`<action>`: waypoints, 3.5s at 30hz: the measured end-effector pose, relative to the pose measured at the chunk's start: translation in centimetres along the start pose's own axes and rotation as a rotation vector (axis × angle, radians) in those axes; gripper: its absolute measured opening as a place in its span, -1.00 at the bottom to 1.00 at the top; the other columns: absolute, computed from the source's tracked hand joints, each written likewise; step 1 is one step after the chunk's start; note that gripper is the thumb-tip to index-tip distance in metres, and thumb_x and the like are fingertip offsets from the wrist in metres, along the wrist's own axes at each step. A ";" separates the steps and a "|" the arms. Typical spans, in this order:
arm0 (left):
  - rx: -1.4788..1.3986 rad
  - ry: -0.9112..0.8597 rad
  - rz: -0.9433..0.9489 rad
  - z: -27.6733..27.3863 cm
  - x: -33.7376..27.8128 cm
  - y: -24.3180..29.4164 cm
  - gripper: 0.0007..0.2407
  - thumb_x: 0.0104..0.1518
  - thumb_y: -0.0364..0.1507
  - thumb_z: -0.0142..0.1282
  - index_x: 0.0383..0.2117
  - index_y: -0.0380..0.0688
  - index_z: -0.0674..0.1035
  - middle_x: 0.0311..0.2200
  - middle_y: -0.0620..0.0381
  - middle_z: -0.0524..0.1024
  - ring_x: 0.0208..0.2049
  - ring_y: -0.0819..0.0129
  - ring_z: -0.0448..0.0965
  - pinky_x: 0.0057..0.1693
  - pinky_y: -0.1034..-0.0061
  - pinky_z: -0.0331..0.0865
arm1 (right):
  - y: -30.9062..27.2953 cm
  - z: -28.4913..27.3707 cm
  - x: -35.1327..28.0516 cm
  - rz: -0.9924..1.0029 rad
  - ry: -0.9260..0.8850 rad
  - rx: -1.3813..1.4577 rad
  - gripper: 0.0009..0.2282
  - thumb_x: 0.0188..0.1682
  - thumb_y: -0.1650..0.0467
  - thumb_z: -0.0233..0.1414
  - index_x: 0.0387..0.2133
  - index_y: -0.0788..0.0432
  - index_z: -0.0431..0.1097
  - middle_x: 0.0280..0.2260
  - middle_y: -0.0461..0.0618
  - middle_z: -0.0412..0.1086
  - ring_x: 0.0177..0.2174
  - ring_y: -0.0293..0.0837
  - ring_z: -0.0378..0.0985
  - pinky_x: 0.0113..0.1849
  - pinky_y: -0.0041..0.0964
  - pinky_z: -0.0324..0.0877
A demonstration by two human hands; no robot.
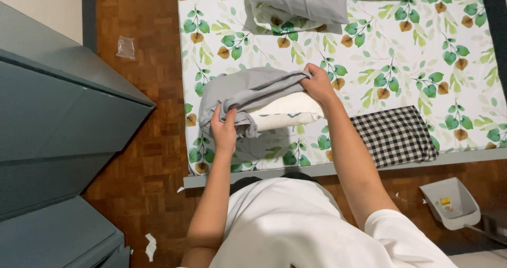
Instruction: The person puts a gray pillowcase on a white pillow. They first turn the pillowcase inside out, then insert the pillow into it, and finally flip the pillowcase right-side out to complete the task.
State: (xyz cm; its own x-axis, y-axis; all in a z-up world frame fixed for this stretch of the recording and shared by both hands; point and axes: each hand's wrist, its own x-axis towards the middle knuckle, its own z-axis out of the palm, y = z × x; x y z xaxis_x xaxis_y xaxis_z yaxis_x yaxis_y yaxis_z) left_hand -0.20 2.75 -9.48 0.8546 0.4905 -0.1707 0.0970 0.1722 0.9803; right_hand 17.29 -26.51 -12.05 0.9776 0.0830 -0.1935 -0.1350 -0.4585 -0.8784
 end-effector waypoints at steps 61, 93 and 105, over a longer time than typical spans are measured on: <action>0.125 -0.514 0.737 5.9 -5.2 20.3 -0.77 0.21 -0.48 0.17 -0.02 -0.10 0.62 -0.14 0.07 0.68 -0.10 0.19 0.69 0.02 0.40 0.52 | -18.2 0.6 -14.4 -0.589 -0.128 -0.303 -0.73 -0.13 0.47 0.08 -0.13 0.20 0.49 -0.22 0.22 0.54 -0.18 0.34 0.58 -0.18 0.18 0.47; 0.288 0.182 0.685 4.0 7.3 4.5 -0.81 0.15 -0.39 0.36 -0.20 -0.23 0.68 -0.14 -0.03 0.62 -0.07 0.00 0.60 0.13 0.29 0.40 | -3.8 -0.7 -10.6 0.251 -0.112 0.322 -0.37 -0.13 0.21 0.32 0.16 0.17 0.23 -0.04 0.22 0.46 -0.12 0.03 0.59 -0.23 -0.04 0.54; 0.151 0.229 0.615 2.3 6.2 5.4 -0.76 0.33 -0.42 0.11 -0.53 -0.21 0.61 -0.61 0.06 0.49 -0.39 0.57 0.27 -0.17 0.46 0.40 | -13.5 -6.2 -6.4 -0.062 -0.015 1.365 -0.87 -0.03 0.34 0.10 -0.35 0.07 0.59 -0.25 0.01 0.62 -0.21 0.00 0.72 -0.05 -0.09 0.56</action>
State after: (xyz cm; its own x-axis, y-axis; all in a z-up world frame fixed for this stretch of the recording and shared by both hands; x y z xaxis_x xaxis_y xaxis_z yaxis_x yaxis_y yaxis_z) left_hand 6.84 4.78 -4.99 0.6486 0.6329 0.4228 -0.2882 -0.3100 0.9060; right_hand 13.83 -26.32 3.78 0.9872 0.0846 -0.1352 -0.1504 0.7756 -0.6131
